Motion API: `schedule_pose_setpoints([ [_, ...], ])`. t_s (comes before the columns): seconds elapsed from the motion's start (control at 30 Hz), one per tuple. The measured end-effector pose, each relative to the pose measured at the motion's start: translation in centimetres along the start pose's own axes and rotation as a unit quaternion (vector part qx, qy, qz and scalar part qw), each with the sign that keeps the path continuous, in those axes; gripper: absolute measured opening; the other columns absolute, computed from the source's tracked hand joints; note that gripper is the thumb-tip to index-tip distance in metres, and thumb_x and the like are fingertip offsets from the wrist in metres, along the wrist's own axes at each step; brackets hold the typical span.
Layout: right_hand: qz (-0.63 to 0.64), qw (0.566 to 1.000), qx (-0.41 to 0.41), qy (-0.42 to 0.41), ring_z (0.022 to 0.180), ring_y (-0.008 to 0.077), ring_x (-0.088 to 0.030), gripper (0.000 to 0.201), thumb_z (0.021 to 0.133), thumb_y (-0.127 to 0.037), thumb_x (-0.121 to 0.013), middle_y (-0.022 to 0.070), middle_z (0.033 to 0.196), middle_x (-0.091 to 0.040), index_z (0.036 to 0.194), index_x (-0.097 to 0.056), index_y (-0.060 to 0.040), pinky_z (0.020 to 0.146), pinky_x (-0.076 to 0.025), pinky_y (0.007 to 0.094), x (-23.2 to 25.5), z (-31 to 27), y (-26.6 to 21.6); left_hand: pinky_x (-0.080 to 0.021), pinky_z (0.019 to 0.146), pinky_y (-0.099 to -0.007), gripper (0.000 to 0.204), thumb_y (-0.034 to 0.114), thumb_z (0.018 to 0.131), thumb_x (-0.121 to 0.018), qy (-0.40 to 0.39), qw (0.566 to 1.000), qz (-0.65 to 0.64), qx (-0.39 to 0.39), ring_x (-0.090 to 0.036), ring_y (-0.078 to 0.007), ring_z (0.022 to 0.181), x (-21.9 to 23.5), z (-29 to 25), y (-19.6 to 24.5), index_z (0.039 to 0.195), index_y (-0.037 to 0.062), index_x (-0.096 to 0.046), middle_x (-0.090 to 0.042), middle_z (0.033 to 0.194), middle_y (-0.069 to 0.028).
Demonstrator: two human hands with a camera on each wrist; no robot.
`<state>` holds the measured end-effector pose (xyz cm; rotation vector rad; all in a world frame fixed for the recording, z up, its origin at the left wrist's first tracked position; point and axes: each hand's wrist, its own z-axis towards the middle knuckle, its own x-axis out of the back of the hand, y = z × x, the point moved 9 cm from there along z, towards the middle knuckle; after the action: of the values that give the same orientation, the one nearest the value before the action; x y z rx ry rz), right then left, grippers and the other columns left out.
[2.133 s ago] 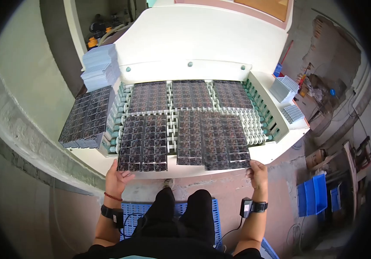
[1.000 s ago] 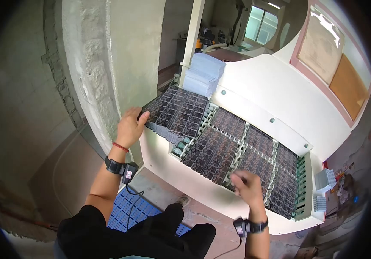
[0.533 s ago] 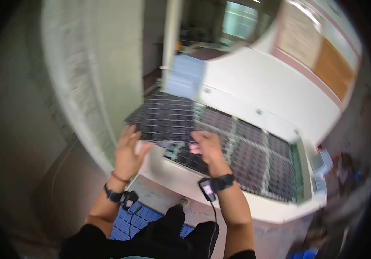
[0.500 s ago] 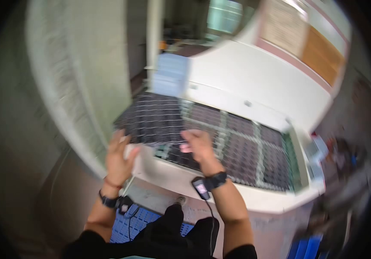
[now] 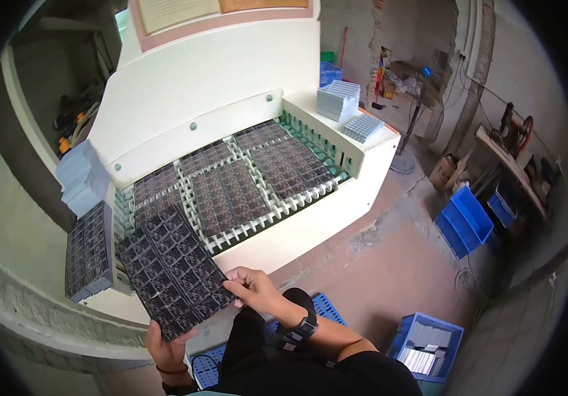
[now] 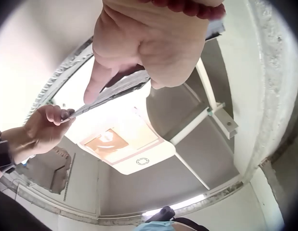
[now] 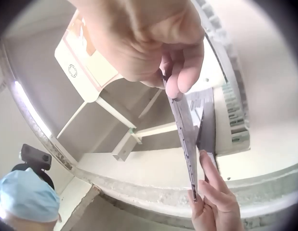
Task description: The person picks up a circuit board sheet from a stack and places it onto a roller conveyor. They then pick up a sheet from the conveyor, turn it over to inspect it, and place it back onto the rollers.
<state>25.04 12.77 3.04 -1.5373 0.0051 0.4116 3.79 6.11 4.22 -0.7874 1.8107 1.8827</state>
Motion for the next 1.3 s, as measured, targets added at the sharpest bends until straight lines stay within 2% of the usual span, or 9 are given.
schedule_pose_setpoints([
  [0.3,-0.026,0.999,-0.02,0.031,0.052,0.0029,-0.051,0.015,0.087,-0.013,-0.055,-0.0019,0.066,-0.054,0.092,-0.056,0.0009,0.045,-0.039,0.0172,1.9,-1.2,1.2,-0.057,0.064,-0.0462,0.043,0.023,0.089,-0.04,0.021,0.999,0.036,0.029,-0.057,-0.031,0.096,-0.4,0.0,-2.2,0.121,-0.005,-0.037,-0.05,0.115,-0.0177],
  [0.37,-0.028,0.999,-0.031,0.023,0.052,0.0027,-0.051,0.015,0.087,-0.014,-0.055,-0.0022,0.065,-0.054,0.093,-0.056,0.0002,0.044,-0.038,0.0169,1.4,-1.4,1.6,-0.054,0.072,-0.036,0.035,0.015,0.088,-0.044,-0.019,0.983,0.18,-0.027,-0.058,-0.0253,0.089,-1.0,-0.2,-1.3,0.116,-0.0044,-0.042,-0.053,0.11,-0.0153],
  [0.47,-0.036,0.999,-0.021,0.028,0.052,0.0024,-0.051,0.015,0.087,-0.013,-0.055,-0.0019,0.066,-0.055,0.094,-0.056,0.0002,0.044,-0.037,0.0158,1.0,-1.5,1.7,-0.051,0.075,-0.0309,0.03,0.011,0.087,-0.046,-0.008,0.986,0.168,0.011,-0.057,-0.0214,0.084,-1.0,-0.6,-1.1,0.111,-0.006,-0.045,-0.054,0.106,-0.0133],
  [0.5,-0.038,0.999,-0.026,0.025,0.053,0.0036,-0.051,0.015,0.087,-0.012,-0.055,-0.0006,0.067,-0.055,0.093,-0.055,0.0013,0.047,-0.04,0.0173,0.8,-1.6,1.7,-0.054,0.072,-0.0335,0.029,0.011,0.087,-0.044,-0.075,0.907,0.401,-0.1,-0.058,-0.0234,0.087,-2.3,-0.9,0.3,0.109,-0.008,-0.046,-0.055,0.105,-0.015],
  [0.53,-0.042,0.998,-0.031,0.024,0.055,0.0048,-0.052,0.016,0.087,-0.012,-0.055,0.0008,0.068,-0.056,0.093,-0.054,0.0024,0.05,-0.043,0.0188,0.8,-1.6,1.9,-0.054,0.072,-0.0335,0.029,0.011,0.087,-0.044,-0.055,0.908,0.403,-0.105,-0.058,-0.0234,0.087,-2.0,-0.9,0.7,0.109,-0.008,-0.046,-0.055,0.105,-0.015],
  [0.6,-0.048,0.998,-0.027,0.016,0.055,0.0049,-0.052,0.016,0.087,-0.012,-0.055,0.0009,0.068,-0.056,0.095,-0.054,0.0026,0.051,-0.043,0.019,0.6,-1.6,2.6,-0.057,0.066,-0.0365,0.03,0.011,0.087,-0.042,-0.011,0.998,0.036,0.053,-0.059,-0.026,0.087,-0.4,-0.7,-1.7,0.11,-0.0092,-0.044,-0.055,0.106,-0.0185],
  [0.8,-0.13,0.991,-0.003,0.024,0.055,0.0045,-0.051,0.019,0.087,-0.013,-0.055,0.0003,0.066,-0.055,0.098,-0.055,0.0027,0.051,-0.042,0.0184,0.5,-2.5,1.0,-0.059,0.061,-0.0392,0.036,0.01,0.087,-0.041,0.004,0.998,-0.012,0.06,-0.059,-0.0322,0.092,1.5,-0.8,-2.3,0.117,-0.0107,-0.038,-0.053,0.11,-0.0225],
  [1.07,-0.093,0.993,-0.062,0.035,0.058,0.0036,-0.049,0.021,0.084,-0.015,-0.06,-0.0002,0.068,-0.058,0.097,-0.061,0.0022,0.052,-0.041,0.0187,1.5,-2.8,4.5,-0.056,0.064,-0.0308,0.033,0.011,0.087,-0.046,-0.003,0.994,0.076,0.073,-0.061,-0.0218,0.087,2.7,-1.0,-2.4,0.114,-0.0079,-0.044,-0.059,0.102,-0.0144],
  [1.3,-0.065,0.994,-0.047,0.071,0.054,0.0038,-0.049,0.011,0.081,-0.008,-0.062,0.0002,0.067,-0.058,0.086,-0.062,0.0016,0.047,-0.04,0.0171,1.9,-2.6,3.8,-0.057,0.065,-0.0363,0.03,0.011,0.09,-0.041,0.013,0.995,0.006,0.101,-0.061,-0.0229,0.088,3.5,-1.1,-3.2,0.113,-0.0074,-0.046,-0.058,0.104,-0.0137],
])
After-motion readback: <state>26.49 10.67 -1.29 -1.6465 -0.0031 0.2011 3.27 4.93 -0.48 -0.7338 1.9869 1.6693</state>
